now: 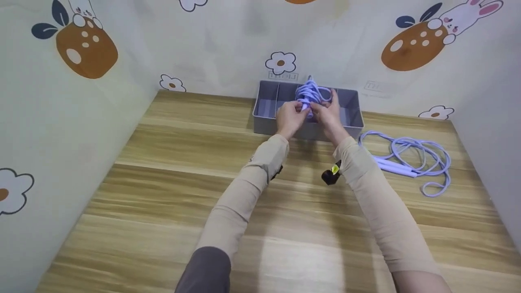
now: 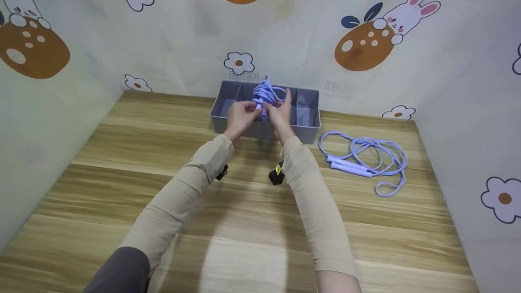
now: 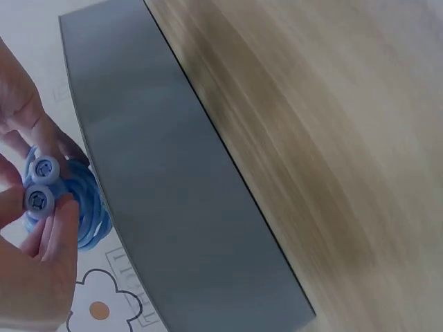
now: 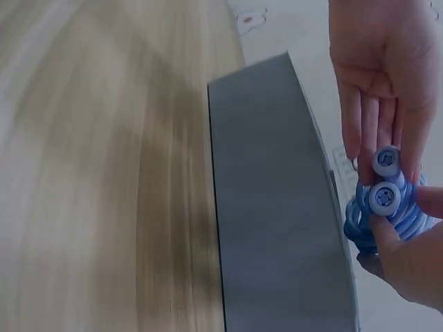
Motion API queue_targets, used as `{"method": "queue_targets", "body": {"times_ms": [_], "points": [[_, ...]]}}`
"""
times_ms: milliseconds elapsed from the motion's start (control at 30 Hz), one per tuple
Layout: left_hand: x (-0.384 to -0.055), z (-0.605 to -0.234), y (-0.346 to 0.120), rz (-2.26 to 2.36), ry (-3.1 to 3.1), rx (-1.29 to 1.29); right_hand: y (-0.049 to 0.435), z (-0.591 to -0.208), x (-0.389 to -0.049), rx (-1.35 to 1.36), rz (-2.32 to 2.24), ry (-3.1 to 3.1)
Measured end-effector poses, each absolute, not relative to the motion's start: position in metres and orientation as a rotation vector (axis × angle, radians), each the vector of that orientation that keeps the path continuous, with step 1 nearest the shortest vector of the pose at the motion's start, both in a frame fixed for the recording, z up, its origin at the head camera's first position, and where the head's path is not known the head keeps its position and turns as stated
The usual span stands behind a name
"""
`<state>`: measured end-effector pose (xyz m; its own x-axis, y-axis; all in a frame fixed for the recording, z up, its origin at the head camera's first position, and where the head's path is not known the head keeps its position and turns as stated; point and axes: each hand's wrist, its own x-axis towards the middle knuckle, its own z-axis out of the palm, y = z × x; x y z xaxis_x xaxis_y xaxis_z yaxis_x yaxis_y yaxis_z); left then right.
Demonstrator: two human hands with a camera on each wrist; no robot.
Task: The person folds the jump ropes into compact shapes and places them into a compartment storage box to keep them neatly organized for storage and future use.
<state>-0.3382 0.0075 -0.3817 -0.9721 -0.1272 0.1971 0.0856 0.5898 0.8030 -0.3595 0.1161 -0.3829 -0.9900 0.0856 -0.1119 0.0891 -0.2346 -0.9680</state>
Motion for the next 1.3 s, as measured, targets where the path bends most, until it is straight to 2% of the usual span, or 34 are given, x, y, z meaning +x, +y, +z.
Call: {"method": "queue_targets", "body": {"times_ms": [233,433,600,867,1300], "points": [[-0.347,-0.39,0.006,-0.902,-2.801,-0.162,0.109,-0.397,-0.368,0.01,-2.459,2.264],[-0.349,-0.4,0.004,-0.697,-2.861,-0.203,0.107,-0.404,-0.366,-0.01,-1.975,2.834],[-0.349,-0.406,0.005,-0.774,-2.786,-0.168,0.107,-0.405,-0.366,0.028,-1.685,3.026],[-0.348,-0.413,0.003,-0.922,-2.629,-0.147,0.101,-0.408,-0.366,-0.177,-1.085,3.158],[-0.349,-0.422,-0.009,-1.113,-2.506,-0.181,0.09,-0.407,-0.368,-0.169,-0.234,3.192]]}}
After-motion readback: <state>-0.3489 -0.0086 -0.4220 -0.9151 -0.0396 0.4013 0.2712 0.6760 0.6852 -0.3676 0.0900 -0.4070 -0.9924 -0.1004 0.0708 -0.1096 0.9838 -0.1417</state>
